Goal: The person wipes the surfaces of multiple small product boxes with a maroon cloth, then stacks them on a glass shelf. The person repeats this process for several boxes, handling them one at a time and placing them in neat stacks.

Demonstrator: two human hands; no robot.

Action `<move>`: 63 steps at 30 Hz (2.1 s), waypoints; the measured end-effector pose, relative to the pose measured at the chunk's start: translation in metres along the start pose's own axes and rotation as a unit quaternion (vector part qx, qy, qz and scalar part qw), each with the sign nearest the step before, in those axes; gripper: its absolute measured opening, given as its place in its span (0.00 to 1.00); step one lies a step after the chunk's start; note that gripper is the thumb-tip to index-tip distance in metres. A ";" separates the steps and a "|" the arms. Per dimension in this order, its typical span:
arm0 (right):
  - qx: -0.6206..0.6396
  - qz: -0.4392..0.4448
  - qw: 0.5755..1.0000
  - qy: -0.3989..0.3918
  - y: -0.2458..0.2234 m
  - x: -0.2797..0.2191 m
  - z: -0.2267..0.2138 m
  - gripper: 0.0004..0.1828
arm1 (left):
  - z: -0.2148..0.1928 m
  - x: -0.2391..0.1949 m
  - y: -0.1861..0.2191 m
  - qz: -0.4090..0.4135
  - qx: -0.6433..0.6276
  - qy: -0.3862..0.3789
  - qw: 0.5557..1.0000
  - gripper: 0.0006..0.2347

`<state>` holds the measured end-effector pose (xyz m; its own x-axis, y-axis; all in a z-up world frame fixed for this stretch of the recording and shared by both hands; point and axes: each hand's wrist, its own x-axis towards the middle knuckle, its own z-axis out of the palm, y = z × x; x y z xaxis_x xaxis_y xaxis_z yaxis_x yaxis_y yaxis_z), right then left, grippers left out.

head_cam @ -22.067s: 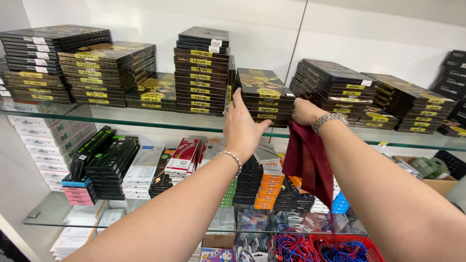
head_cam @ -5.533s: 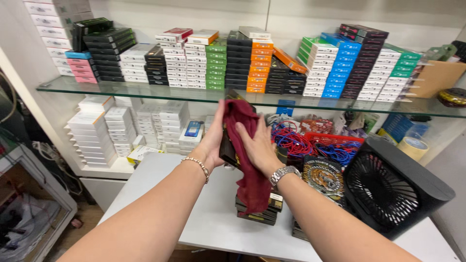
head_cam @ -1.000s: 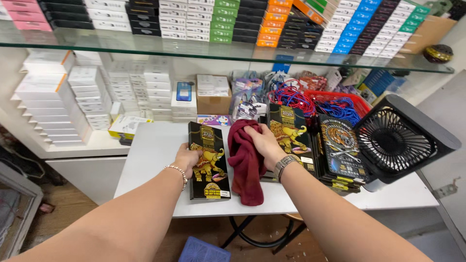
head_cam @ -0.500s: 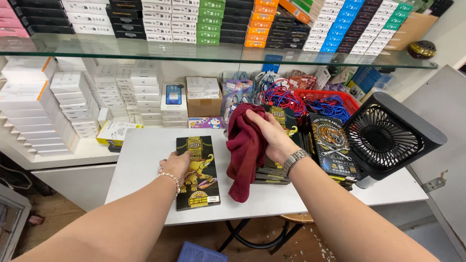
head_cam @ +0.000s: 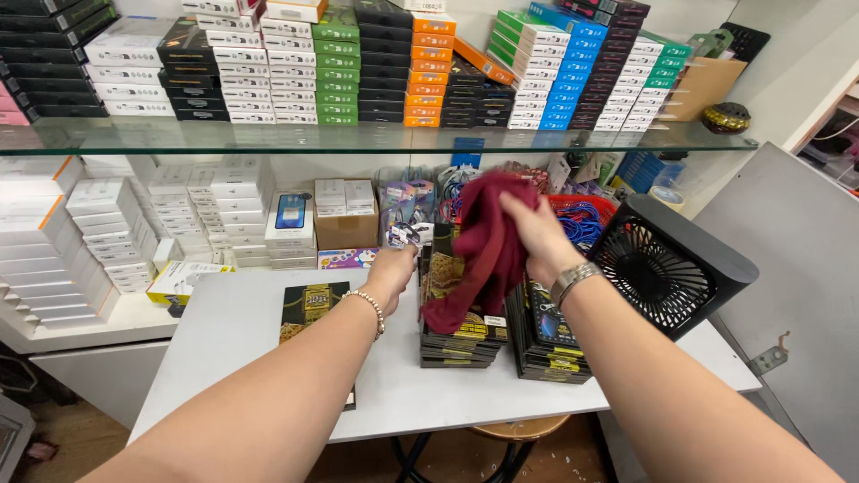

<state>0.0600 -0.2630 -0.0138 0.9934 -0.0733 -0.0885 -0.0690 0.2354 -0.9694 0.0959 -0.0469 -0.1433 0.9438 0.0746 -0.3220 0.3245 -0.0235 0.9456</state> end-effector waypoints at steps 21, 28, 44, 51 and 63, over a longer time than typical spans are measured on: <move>-0.157 0.011 0.981 -0.112 0.016 -0.014 -0.018 0.37 | 0.037 -0.052 0.054 -0.131 -0.294 -0.219 0.921 0.28; -0.366 -0.372 0.827 -0.207 0.030 -0.081 0.037 0.37 | -0.006 -0.080 0.068 0.024 -0.420 -0.211 0.882 0.25; -0.339 -0.437 0.809 -0.198 0.044 -0.088 0.120 0.26 | -0.096 -0.163 0.075 -0.001 -0.286 -0.119 0.951 0.35; -0.338 -0.400 0.844 -0.119 0.038 -0.063 0.152 0.28 | -0.101 -0.172 0.071 -0.021 -0.191 -0.135 0.972 0.28; -0.136 -0.217 0.947 -0.194 0.033 0.004 0.144 0.21 | -0.140 -0.175 0.066 0.094 0.150 -0.069 0.982 0.16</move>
<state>0.0752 -0.1160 -0.0130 0.8889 0.2672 0.3722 0.3856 0.0025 -0.9227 -0.0570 0.0779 -0.0179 0.9817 -0.0947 -0.1655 0.1277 -0.3177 0.9395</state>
